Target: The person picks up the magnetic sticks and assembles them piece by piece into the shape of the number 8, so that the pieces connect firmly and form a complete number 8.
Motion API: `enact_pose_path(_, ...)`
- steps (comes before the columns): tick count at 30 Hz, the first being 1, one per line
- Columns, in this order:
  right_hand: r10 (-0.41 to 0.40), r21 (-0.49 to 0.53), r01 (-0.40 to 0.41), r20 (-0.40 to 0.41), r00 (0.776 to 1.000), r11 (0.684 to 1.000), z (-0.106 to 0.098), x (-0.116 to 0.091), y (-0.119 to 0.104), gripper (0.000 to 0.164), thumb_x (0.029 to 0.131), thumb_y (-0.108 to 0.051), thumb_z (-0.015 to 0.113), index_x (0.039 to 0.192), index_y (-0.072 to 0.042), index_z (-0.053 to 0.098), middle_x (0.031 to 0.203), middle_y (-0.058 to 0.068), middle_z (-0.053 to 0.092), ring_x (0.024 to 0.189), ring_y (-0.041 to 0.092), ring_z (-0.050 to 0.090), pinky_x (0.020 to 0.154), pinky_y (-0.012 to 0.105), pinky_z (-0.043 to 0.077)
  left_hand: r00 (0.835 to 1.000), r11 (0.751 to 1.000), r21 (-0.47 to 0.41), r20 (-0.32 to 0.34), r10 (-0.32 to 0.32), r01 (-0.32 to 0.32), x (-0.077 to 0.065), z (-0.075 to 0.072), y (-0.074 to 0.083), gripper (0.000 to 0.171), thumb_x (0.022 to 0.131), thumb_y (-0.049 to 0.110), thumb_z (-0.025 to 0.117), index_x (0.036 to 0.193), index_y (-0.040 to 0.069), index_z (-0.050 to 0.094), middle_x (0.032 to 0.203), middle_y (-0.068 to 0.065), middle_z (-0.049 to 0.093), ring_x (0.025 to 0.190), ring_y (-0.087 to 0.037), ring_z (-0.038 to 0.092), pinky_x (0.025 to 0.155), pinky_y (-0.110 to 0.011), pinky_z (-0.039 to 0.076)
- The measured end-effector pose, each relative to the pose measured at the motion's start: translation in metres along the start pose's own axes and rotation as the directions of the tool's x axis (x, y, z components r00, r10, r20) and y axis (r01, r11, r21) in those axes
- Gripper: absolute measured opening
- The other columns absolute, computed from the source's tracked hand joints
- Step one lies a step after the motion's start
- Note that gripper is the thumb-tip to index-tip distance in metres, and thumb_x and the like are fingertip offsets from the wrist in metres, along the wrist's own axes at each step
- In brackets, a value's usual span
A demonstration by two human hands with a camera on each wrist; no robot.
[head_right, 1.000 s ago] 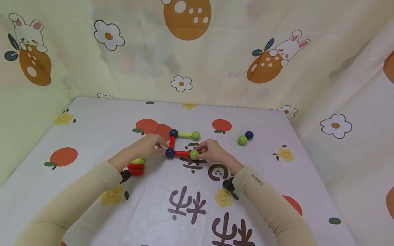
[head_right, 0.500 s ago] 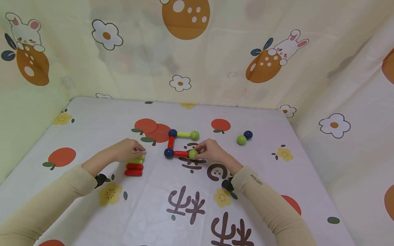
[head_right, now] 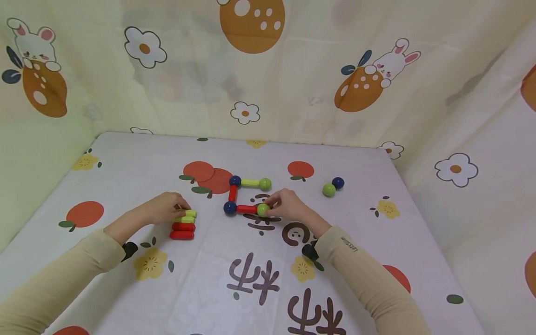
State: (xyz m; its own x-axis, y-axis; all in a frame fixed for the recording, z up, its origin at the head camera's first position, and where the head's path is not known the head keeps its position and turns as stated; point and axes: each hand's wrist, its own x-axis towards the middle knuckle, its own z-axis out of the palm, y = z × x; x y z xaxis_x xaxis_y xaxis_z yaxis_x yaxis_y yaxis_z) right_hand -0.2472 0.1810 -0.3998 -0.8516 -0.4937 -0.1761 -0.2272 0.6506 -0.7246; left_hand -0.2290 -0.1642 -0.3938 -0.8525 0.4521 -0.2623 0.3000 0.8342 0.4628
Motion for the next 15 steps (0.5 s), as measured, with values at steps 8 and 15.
enact_pose_path(8,0.023,-0.013,-0.023,-0.006,1.0,1.0,0.0001,0.0008,-0.0004,0.032,0.077,-0.012,0.073,0.106,0.001,0.066,0.096,0.009,0.066,0.08,0.017,0.061,0.068,0.025,0.05,0.999,0.999,0.017,-0.023,0.039,-0.038,0.001,0.0013,-0.0036,0.019,0.087,0.002,0.056,0.103,-0.002,0.066,0.097,-0.012,0.061,0.082,-0.021,0.053,0.076,-0.032,0.049)
enact_pose_path(15,0.038,-0.017,-0.039,-0.018,0.999,0.999,0.0013,-0.0001,-0.001,0.032,0.077,-0.012,0.073,0.105,0.0,0.066,0.095,0.008,0.066,0.08,0.018,0.061,0.067,0.025,0.05,0.999,0.998,0.045,-0.019,0.044,-0.043,0.0019,0.0002,-0.001,0.017,0.087,0.002,0.057,0.101,0.0,0.067,0.094,-0.009,0.063,0.079,-0.02,0.053,0.074,-0.031,0.049)
